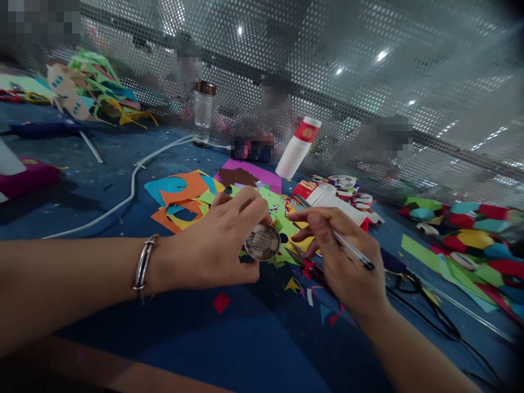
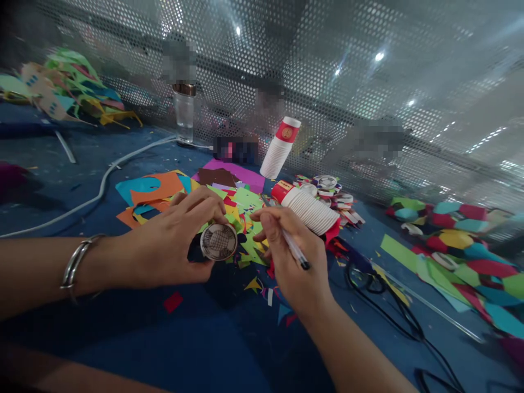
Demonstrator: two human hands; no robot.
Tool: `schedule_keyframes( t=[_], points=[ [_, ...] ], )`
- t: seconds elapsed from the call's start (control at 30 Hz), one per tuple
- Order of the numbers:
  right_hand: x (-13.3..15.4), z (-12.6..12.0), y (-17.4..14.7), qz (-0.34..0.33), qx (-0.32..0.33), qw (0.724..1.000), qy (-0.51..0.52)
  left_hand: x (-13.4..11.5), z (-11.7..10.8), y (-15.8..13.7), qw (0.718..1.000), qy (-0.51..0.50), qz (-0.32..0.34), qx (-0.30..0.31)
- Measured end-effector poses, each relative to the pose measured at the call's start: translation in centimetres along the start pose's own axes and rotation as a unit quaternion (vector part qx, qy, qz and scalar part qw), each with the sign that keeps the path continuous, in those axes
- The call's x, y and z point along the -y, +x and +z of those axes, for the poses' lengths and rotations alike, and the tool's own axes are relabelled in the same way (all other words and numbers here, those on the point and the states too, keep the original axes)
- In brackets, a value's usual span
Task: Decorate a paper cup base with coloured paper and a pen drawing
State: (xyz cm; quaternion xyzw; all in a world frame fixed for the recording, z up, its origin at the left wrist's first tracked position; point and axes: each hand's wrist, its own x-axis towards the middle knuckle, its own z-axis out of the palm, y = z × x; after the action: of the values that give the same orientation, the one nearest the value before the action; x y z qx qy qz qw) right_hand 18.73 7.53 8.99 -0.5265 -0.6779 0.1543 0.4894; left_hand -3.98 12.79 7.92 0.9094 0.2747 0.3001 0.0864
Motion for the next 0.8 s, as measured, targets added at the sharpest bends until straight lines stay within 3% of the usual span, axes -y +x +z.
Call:
schedule_keyframes(
  t=[0.23,0.5,0.63,0.8],
  points=[
    [0.23,0.33,0.13,0.063,0.111,0.991,0.033,0.04,0.13,-0.14,1.000,0.021,0.016,-0.004],
    [0.13,0.62,0.19,0.099,0.124,0.977,0.139,0.09,0.42,0.26,0.994,-0.101,-0.032,0.015],
    [0.13,0.48,0.19,0.115,0.141,0.977,0.111,0.12,0.10,0.21,0.985,-0.146,-0.072,0.053],
    [-0.18,-0.30,0.18,0.090,0.122,0.986,0.068,-0.27,0.29,-0.42,0.984,-0.082,-0.079,0.135]
  ],
)
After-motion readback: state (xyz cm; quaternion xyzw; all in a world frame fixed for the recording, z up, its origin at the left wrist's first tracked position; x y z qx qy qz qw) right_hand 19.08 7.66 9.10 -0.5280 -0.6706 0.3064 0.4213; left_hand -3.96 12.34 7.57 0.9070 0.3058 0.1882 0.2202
